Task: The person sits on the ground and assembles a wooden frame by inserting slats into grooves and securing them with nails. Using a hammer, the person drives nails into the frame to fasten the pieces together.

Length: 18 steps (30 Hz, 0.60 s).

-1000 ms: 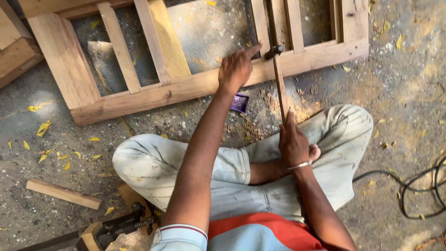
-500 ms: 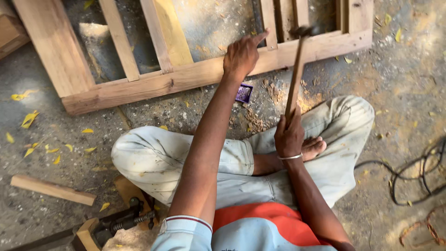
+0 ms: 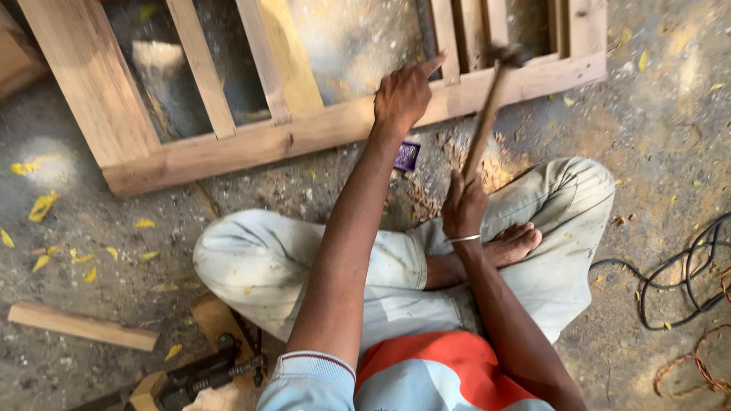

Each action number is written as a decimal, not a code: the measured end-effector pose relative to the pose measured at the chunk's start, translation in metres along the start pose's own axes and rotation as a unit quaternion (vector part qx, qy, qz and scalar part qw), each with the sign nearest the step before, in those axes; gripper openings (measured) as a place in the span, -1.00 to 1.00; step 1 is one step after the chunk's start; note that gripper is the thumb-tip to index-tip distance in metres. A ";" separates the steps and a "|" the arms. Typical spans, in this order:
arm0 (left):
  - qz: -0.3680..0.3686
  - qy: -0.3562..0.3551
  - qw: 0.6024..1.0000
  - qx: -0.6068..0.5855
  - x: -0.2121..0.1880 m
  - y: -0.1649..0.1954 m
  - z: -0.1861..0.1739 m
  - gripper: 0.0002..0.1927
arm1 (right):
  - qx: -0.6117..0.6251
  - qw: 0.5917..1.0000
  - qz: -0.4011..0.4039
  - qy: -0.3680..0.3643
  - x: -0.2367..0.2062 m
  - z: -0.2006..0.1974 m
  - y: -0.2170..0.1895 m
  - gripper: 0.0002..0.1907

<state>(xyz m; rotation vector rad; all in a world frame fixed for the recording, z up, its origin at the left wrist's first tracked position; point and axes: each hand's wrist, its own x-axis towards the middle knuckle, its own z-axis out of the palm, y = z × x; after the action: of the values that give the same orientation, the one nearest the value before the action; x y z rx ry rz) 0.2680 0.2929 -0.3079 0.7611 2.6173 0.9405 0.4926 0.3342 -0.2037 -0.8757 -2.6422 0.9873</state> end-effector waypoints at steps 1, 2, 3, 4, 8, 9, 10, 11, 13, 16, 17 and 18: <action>0.007 0.000 1.000 0.020 -0.001 0.001 -0.001 -0.44 | 0.014 0.999 -0.018 0.026 0.001 0.001 0.000 -0.64; 0.016 0.005 0.999 0.041 -0.001 0.002 -0.004 -0.46 | 0.017 1.000 0.004 0.013 0.002 0.002 -0.001 -0.64; 0.017 0.011 0.999 0.044 0.000 0.003 -0.006 -0.46 | 0.020 1.000 0.023 0.001 0.003 0.004 -0.001 -0.64; 0.017 0.014 0.999 0.046 -0.001 0.005 -0.008 -0.46 | 0.023 0.999 0.043 -0.012 0.004 0.005 -0.002 -0.63; 0.006 0.017 0.999 0.034 -0.001 0.011 -0.016 -0.43 | -0.049 0.996 -0.026 -0.068 0.005 0.005 -0.001 -0.63; -0.006 0.005 1.000 0.021 -0.001 0.011 -0.017 -0.43 | -0.041 0.997 -0.025 -0.058 0.004 0.005 0.001 -0.65; -0.019 -0.011 1.000 0.007 -0.001 0.011 -0.016 -0.44 | -0.035 0.998 -0.021 -0.050 0.001 0.003 0.002 -0.68; -0.031 -0.024 0.999 -0.005 -0.001 0.011 -0.016 -0.44 | -0.013 0.999 -0.027 -0.024 0.000 0.002 0.004 -0.68; -0.032 -0.002 0.999 0.017 0.001 0.009 -0.013 -0.34 | 0.034 0.998 -0.042 0.023 -0.004 0.001 0.007 -0.67; -0.024 0.021 0.999 0.036 0.002 0.009 -0.008 -0.29 | 0.003 0.999 0.004 -0.047 -0.004 0.004 0.010 -0.73; -0.021 0.030 0.998 0.041 0.003 0.009 -0.007 -0.29 | -0.029 0.998 -0.001 -0.055 -0.003 0.005 0.011 -0.69; -0.026 0.019 0.999 0.036 0.003 0.008 -0.006 -0.30 | -0.062 0.996 -0.006 -0.063 -0.002 0.006 0.011 -0.65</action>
<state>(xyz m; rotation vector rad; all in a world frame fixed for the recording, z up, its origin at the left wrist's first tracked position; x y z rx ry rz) 0.2666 0.2966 -0.2983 0.6962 2.7029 0.8593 0.4968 0.3368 -0.2152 -0.8485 -2.8385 0.9130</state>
